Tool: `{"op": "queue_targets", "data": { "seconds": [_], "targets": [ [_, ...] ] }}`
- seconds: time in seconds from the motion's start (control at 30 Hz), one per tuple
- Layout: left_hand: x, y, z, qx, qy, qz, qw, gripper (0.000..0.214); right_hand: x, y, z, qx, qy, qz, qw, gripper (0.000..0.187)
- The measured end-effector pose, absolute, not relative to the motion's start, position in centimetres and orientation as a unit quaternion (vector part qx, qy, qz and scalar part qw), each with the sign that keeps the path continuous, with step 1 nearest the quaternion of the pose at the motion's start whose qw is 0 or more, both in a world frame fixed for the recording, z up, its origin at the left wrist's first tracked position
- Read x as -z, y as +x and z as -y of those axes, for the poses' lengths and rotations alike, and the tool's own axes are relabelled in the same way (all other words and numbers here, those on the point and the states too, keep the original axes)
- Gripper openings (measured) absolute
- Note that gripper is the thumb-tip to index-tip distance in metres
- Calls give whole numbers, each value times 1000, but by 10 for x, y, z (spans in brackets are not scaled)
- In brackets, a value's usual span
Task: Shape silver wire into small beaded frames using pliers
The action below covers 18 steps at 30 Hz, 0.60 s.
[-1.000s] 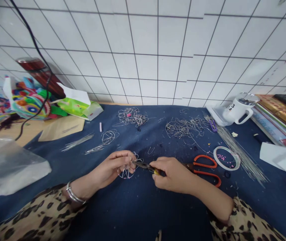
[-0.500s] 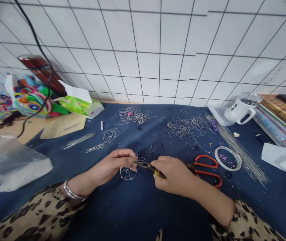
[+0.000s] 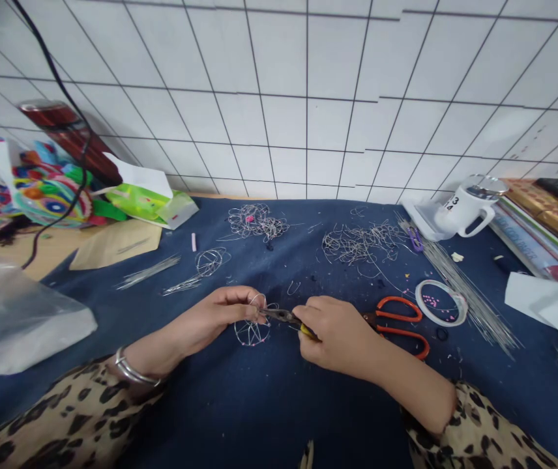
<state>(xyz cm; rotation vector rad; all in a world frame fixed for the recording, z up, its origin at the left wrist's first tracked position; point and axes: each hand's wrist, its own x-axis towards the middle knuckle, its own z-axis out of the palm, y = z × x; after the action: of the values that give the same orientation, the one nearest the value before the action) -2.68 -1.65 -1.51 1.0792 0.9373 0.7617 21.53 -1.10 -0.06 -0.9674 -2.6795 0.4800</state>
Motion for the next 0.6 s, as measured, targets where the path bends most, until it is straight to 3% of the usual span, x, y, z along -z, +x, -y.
{"op": "queue_targets", "data": {
  "seconds": [0.6],
  "targets": [
    [12,-28,17,-316,501,-415,691,6,-4,213,11,-220,-334,908,123,28]
  ]
}}
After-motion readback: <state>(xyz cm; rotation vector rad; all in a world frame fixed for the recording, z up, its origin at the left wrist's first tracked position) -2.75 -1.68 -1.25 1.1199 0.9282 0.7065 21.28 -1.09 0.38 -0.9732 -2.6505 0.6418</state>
